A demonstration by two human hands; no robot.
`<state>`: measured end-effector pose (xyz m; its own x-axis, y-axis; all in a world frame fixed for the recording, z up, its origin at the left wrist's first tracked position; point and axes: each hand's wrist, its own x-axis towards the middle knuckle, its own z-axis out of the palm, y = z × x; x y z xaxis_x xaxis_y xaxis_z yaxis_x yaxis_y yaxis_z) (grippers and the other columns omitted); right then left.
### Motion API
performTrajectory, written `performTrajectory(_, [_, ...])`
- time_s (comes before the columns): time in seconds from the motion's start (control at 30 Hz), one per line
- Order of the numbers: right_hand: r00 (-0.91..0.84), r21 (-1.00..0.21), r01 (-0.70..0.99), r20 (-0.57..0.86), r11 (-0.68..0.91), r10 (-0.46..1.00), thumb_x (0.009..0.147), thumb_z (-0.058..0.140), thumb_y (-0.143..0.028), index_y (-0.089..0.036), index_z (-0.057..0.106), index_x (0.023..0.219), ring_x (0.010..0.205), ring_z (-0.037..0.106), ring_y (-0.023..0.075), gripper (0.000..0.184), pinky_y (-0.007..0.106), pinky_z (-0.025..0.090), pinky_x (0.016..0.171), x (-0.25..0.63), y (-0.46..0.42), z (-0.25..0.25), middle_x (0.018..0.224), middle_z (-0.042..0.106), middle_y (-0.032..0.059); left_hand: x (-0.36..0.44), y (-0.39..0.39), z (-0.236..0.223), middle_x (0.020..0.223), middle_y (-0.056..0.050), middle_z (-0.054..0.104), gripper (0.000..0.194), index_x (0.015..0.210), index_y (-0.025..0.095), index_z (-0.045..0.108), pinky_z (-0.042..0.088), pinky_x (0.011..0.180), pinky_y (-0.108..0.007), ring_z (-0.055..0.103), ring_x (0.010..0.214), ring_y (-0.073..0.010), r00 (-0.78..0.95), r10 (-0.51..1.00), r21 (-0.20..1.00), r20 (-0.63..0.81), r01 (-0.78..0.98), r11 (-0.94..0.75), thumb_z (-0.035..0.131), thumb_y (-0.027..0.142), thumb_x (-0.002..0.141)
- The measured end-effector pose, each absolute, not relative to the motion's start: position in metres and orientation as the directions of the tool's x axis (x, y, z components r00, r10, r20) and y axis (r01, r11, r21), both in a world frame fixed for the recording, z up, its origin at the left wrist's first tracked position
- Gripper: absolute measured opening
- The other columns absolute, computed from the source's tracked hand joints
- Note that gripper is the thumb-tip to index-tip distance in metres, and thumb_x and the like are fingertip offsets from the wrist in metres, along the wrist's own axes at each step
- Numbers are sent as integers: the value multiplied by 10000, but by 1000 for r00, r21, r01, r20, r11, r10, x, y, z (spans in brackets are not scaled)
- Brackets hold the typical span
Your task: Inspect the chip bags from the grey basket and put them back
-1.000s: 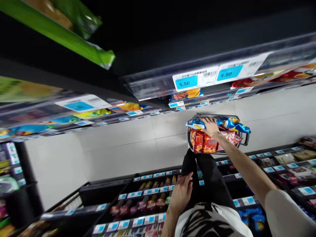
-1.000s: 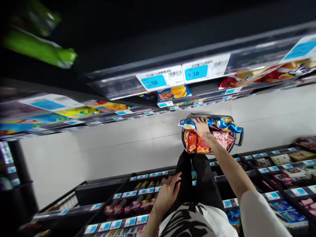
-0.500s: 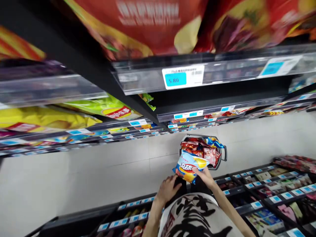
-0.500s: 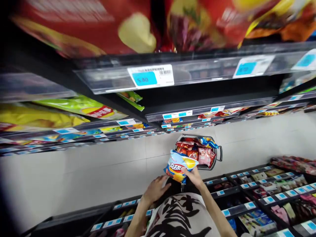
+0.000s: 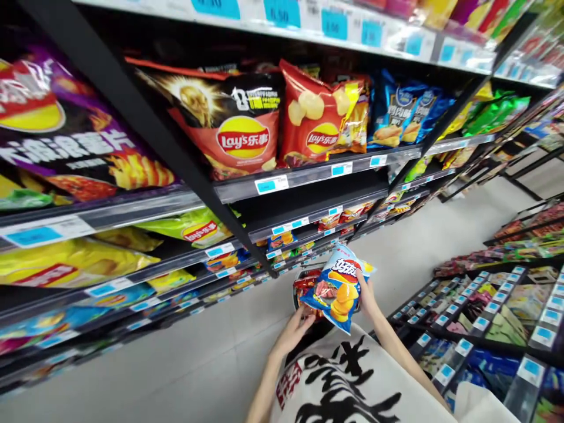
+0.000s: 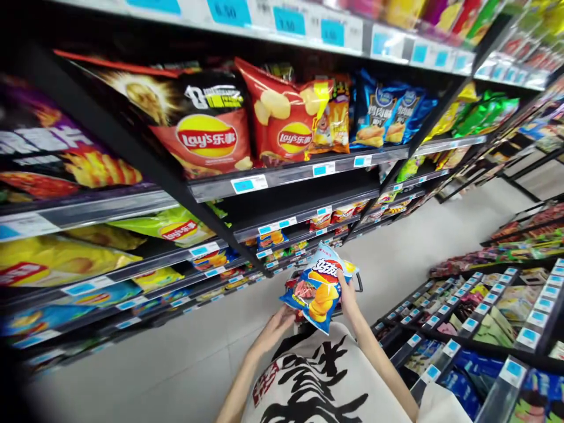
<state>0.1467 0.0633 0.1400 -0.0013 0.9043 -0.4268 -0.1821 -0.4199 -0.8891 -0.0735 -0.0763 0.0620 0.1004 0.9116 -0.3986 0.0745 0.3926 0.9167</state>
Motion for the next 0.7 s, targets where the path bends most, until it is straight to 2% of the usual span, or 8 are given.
performTrajectory(0.13, [-9, -822, -280, -514, -496, 858, 743, 878, -586, -222, 741, 1145, 986, 833, 380, 559, 519, 687, 906, 161, 44, 143, 1032, 866, 97, -49, -83, 64, 1502, -193, 651, 945, 1452, 189, 616, 564, 1098, -544, 666, 1328, -390, 70, 916, 855, -395, -336, 394, 593, 892, 820])
performTrajectory(0.27, [-5, -836, -270, -495, -477, 869, 737, 905, -564, -249, 755, 1108, 1018, 826, 383, 509, 512, 687, 915, 164, 29, 137, 1077, 864, 86, -32, -91, 66, 1442, -193, 694, 944, 1370, 211, 686, 633, 970, -578, 679, 1297, -422, 66, 905, 734, -420, -561, 381, 673, 911, 737])
performTrajectory(0.37, [-22, -843, -267, -479, -467, 877, 721, 930, -563, -264, 748, 1184, 1112, 803, 378, 581, 501, 663, 983, 162, 18, 133, 1145, 854, 79, -31, -94, 70, 1343, -184, 756, 803, 1286, 192, 735, 671, 882, -524, 738, 1189, -395, 24, 865, 647, -501, -654, 393, 838, 754, 721])
performTrajectory(0.47, [-90, -817, -329, -472, -473, 877, 706, 937, -593, -267, 716, 1278, 1196, 771, 381, 695, 525, 626, 1045, 157, 5, 131, 1193, 843, 86, -37, -95, 77, 1202, -172, 813, 651, 1181, 159, 779, 682, 821, -454, 788, 1044, -351, -30, 846, 602, -532, -716, 354, 911, 608, 728])
performTrajectory(0.57, [-167, -788, -386, -453, -481, 876, 674, 971, -560, -270, 682, 1336, 1246, 746, 390, 778, 545, 606, 1069, 149, -8, 133, 1250, 825, 104, -40, -98, 85, 1116, -160, 836, 612, 1119, 143, 800, 677, 771, -408, 807, 958, -335, -81, 838, 578, -540, -759, 298, 947, 553, 689])
performTrajectory(0.7, [-209, -739, -409, -495, -536, 843, 702, 952, -557, -264, 657, 1378, 1227, 753, 409, 794, 578, 615, 1047, 130, -9, 134, 1224, 833, 116, -37, -103, 95, 1038, -136, 848, 614, 1091, 142, 811, 659, 699, -360, 807, 835, -291, -191, 818, 573, -543, -796, 196, 967, 539, 649])
